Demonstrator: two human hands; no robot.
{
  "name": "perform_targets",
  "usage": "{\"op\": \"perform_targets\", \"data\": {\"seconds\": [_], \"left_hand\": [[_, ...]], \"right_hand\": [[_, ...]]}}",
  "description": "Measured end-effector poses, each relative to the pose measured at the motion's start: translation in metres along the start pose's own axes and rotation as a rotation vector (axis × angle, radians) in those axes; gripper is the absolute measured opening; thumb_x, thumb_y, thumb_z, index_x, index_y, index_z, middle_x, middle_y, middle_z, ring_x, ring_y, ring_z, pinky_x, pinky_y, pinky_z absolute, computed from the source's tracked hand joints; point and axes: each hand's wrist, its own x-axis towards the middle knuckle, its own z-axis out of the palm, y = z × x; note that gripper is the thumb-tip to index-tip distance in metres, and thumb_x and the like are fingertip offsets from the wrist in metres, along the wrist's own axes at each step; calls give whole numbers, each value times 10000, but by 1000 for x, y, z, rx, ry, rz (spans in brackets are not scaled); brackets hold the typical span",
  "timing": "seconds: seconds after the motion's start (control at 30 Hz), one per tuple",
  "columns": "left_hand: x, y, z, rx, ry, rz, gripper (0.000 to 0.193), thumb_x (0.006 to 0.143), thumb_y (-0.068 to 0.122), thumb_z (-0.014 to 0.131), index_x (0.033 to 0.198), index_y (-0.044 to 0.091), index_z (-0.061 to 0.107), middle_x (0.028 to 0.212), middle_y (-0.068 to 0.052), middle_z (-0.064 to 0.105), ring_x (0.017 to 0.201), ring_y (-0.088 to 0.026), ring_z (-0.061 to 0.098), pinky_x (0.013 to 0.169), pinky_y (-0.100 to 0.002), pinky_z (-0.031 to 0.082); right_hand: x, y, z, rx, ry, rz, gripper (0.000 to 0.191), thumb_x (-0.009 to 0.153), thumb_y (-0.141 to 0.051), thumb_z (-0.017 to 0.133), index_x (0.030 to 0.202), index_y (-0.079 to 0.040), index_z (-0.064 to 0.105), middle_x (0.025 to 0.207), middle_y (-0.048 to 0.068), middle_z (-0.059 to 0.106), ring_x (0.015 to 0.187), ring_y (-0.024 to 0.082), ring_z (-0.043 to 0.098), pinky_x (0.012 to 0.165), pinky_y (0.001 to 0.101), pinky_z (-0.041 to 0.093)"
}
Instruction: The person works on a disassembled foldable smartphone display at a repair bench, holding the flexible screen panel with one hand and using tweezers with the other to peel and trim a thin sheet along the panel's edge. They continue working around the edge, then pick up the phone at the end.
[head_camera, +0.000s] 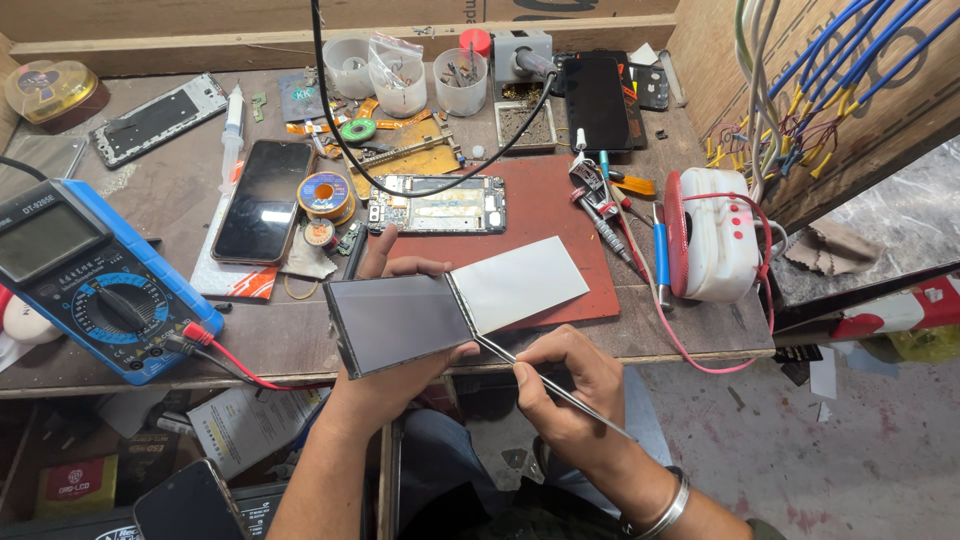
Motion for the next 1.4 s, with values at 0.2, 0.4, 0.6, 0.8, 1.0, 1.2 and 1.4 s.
{"op": "perform_targets", "data": {"seconds": [0.2, 0.4, 0.6, 0.8, 1.0, 1.2, 1.4], "left_hand": [[-2, 2, 0, 18, -3, 12, 1268, 663, 76, 957, 1623, 37, 129, 1270, -78, 614, 1112, -179, 625, 1044, -347, 512], [-2, 1, 1, -42, 4, -43, 1239, 669, 80, 944, 1617, 33, 147, 1272, -68, 611, 1053, -154, 652, 991, -324, 550], [-1, 1, 1, -6, -7, 1, 1243, 677, 77, 950, 1622, 59, 143, 1280, -74, 612, 1081, -164, 646, 1008, -331, 543], [-2, 1, 1, -26, 2, -25, 1220, 677, 68, 942, 1612, 63, 158, 1288, -80, 602, 1145, -175, 655, 1025, -348, 557], [-5, -4, 2, -152, -4, 19, 1095, 738, 20, 903, 1597, 63, 226, 1315, -97, 595, 1138, -174, 643, 990, -329, 574], [-6, -5, 2, -149, -6, 20, 1042, 723, 46, 923, 1543, 39, 280, 1318, -99, 581, 1082, -169, 632, 955, -320, 559], [-5, -3, 1, -18, 14, 143, 821, 759, 70, 918, 1413, 30, 424, 1405, -106, 505, 1184, -192, 615, 1005, -330, 558]], "right_hand": [[0, -9, 5, -106, 18, -32, 131, 801, -43, 728, 890, -43, 631, 792, 75, 683, 707, 184, 695, 655, 301, 557], [4, -16, 7, -200, -2, -92, 162, 775, -37, 735, 880, -48, 612, 787, 88, 649, 734, 250, 655, 693, 352, 532], [5, -19, 9, -212, -24, -80, 165, 806, -64, 717, 902, -49, 583, 790, 94, 625, 745, 270, 626, 688, 383, 506], [4, -19, 12, -174, -45, -48, 158, 840, -75, 693, 920, -39, 561, 801, 99, 618, 746, 264, 623, 700, 380, 508], [3, -17, 15, -128, -53, -46, 173, 878, -72, 681, 965, -18, 541, 831, 125, 598, 759, 267, 611, 702, 375, 511], [4, -16, 16, -117, -59, -23, 151, 890, -58, 664, 952, -20, 532, 825, 116, 595, 751, 255, 617, 696, 366, 510], [6, -15, 19, -118, -57, -27, 154, 895, -45, 662, 962, -17, 526, 835, 118, 594, 762, 256, 616, 697, 372, 505]]}}
